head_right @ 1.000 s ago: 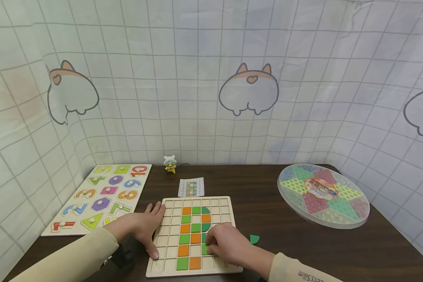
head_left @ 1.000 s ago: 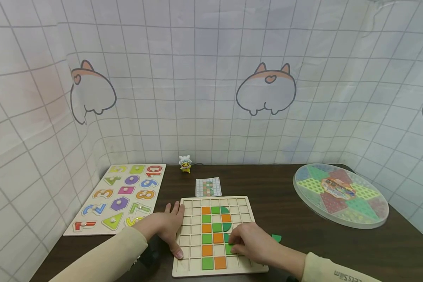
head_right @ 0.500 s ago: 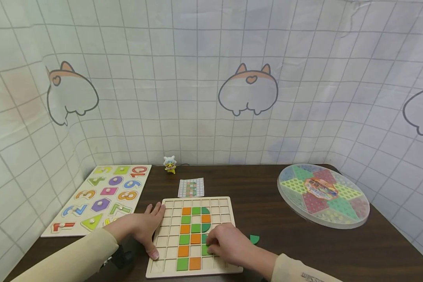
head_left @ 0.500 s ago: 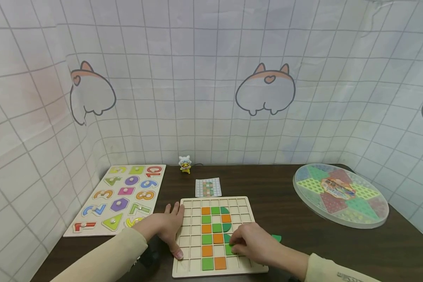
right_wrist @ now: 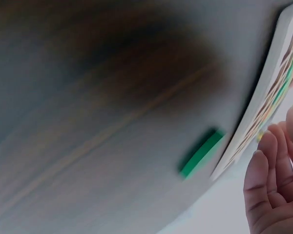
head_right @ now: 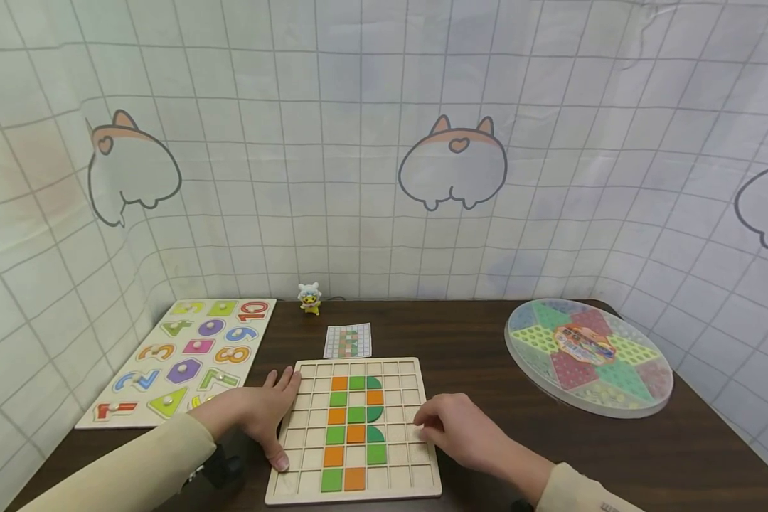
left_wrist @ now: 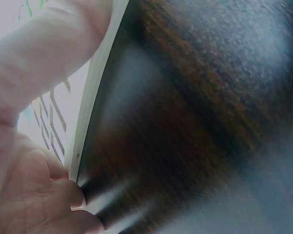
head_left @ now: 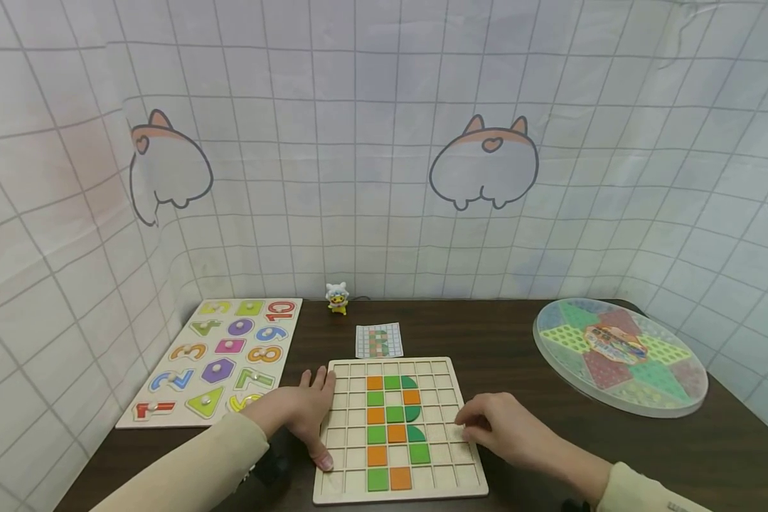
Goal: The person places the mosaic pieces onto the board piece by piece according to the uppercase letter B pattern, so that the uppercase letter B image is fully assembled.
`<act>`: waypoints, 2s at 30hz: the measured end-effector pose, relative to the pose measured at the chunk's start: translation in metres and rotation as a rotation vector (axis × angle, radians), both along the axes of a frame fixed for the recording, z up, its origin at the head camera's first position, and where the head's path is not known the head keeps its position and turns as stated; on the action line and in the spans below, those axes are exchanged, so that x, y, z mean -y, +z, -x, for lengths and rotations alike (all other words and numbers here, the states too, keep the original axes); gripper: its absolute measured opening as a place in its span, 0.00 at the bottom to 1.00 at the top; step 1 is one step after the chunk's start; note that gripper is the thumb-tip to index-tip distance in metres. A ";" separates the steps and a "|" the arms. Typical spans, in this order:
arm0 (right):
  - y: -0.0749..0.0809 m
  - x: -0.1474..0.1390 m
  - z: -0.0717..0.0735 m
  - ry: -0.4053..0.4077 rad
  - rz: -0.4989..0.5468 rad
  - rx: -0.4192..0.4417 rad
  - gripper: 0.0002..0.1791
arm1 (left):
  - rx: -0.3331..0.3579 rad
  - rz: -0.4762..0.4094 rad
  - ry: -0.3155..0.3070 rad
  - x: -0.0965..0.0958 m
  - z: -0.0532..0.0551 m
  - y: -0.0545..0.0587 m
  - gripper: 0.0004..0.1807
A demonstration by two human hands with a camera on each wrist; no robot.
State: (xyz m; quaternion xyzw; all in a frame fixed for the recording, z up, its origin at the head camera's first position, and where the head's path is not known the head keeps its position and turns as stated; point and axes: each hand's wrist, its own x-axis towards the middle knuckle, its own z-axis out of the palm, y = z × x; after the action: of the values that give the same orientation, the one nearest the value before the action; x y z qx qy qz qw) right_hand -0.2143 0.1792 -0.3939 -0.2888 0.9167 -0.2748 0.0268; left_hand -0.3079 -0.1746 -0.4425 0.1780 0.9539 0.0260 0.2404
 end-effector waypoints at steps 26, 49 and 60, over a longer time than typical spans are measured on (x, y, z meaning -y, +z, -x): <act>-0.010 -0.055 0.014 -0.058 -0.056 0.123 0.14 | 0.014 0.038 -0.026 -0.007 -0.013 0.020 0.86; -0.013 -0.052 0.007 -0.032 0.053 0.177 0.09 | 0.009 0.034 -0.004 -0.006 -0.011 0.015 0.88; -0.007 -0.038 0.002 -0.059 0.245 0.262 0.10 | 0.003 0.038 -0.001 -0.002 0.000 0.001 0.91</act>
State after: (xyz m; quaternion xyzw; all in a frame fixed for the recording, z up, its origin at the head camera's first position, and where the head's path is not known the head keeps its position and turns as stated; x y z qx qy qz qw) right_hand -0.2161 0.2175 -0.4011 -0.2245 0.8732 -0.4204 0.1024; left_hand -0.3080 -0.1722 -0.4415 0.1738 0.9537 0.0083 0.2453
